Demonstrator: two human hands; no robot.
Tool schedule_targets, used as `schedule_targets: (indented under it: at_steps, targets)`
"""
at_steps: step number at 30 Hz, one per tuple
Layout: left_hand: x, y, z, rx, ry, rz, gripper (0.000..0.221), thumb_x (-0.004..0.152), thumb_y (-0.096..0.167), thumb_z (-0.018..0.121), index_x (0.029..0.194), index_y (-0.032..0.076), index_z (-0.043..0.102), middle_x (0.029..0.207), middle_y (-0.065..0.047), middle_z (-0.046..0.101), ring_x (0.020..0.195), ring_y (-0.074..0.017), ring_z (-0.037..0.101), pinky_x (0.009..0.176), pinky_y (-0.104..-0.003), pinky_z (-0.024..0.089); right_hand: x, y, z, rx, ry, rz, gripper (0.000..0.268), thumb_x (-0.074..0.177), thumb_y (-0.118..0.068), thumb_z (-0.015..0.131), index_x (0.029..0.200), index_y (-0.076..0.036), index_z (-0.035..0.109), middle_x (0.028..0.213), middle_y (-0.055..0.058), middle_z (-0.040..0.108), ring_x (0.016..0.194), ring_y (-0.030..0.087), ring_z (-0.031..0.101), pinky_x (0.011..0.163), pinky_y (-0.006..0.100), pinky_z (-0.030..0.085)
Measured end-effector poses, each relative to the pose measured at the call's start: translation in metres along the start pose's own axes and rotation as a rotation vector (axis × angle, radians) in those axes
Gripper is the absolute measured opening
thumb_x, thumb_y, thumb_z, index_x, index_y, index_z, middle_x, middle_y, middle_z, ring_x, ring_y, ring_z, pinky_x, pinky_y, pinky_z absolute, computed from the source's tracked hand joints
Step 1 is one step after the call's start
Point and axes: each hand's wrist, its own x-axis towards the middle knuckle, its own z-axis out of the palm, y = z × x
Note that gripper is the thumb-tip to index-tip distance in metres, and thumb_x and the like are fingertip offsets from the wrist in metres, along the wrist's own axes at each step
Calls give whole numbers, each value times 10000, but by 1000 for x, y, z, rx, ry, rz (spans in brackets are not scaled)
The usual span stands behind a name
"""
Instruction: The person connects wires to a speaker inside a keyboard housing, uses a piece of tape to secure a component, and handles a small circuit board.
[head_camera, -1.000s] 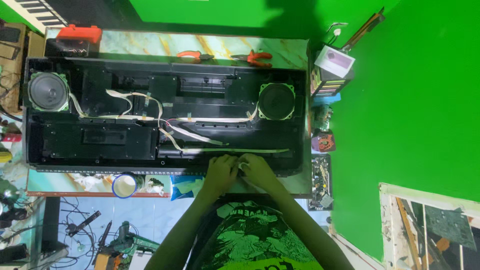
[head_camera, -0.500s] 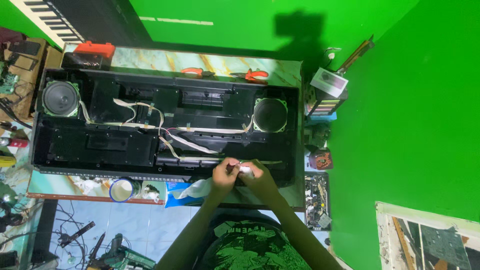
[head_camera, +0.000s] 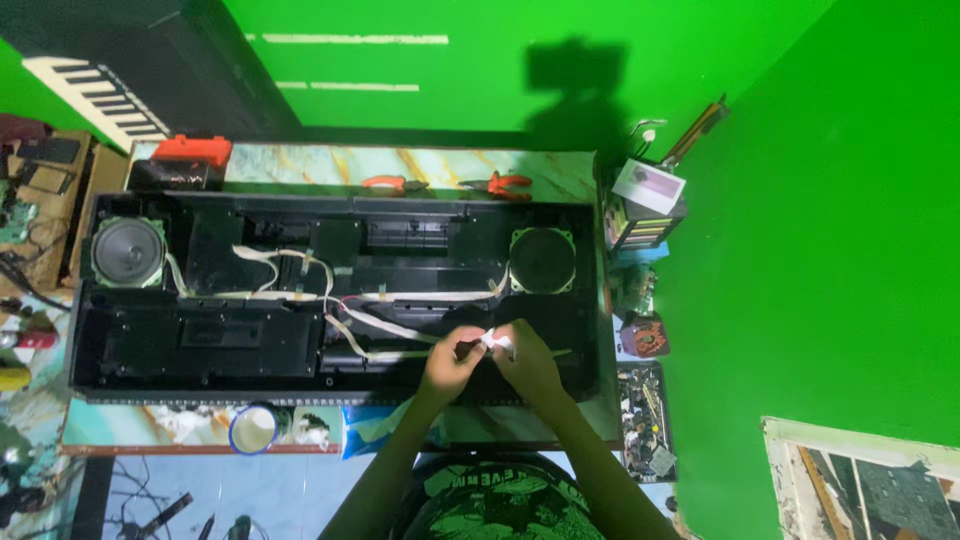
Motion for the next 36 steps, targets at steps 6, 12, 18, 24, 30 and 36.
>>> schedule_targets:
  at_steps: [6, 12, 18, 24, 30, 36]
  targets:
    - [16, 26, -13, 366, 65, 85, 241, 903, 149, 750, 1123, 64, 704, 989, -116, 753, 907, -221, 731, 750, -318, 554, 24, 26, 16, -340, 53, -97, 191, 816, -198, 718, 944, -97, 619, 914, 87, 626, 917, 327, 617, 752, 473, 474]
    - [28, 20, -18, 394, 53, 56, 254, 892, 140, 725, 1126, 52, 681, 1016, -134, 748, 909, -253, 757, 794, -350, 594, 37, 46, 42, -610, -94, 69, 157, 870, -292, 694, 912, -142, 679, 934, 15, 671, 940, 294, 611, 772, 497, 461]
    - [32, 13, -28, 647, -41, 0, 242, 929, 207, 684, 1117, 54, 691, 1033, -173, 722, 950, -366, 698, 802, -449, 550, 34, 35, 51, -770, -101, 20, 228, 800, -260, 671, 964, -114, 730, 944, 102, 661, 906, 332, 616, 689, 517, 471]
    - [33, -11, -28, 645, -33, 8, 240, 915, 235, 659, 1068, 57, 709, 1049, -173, 734, 985, -395, 688, 828, -475, 539, 25, 73, 67, -514, -230, 235, 251, 880, -223, 622, 1050, -64, 716, 1047, 175, 645, 972, 371, 648, 836, 465, 537]
    - [33, -34, -27, 692, 56, 132, 265, 916, 220, 655, 1072, 15, 713, 1054, -220, 723, 964, -430, 672, 841, -503, 531, 13, 94, 94, -517, -30, -201, 355, 858, -113, 570, 1179, 38, 591, 1114, 243, 629, 1051, 414, 624, 896, 465, 530]
    - [36, -25, -31, 612, 23, 129, 235, 925, 185, 639, 1072, 10, 696, 1023, -221, 716, 964, -434, 671, 831, -498, 532, 23, 56, 92, -258, -231, 60, 321, 865, -110, 602, 1171, -15, 603, 1133, 189, 641, 1056, 393, 623, 851, 460, 536]
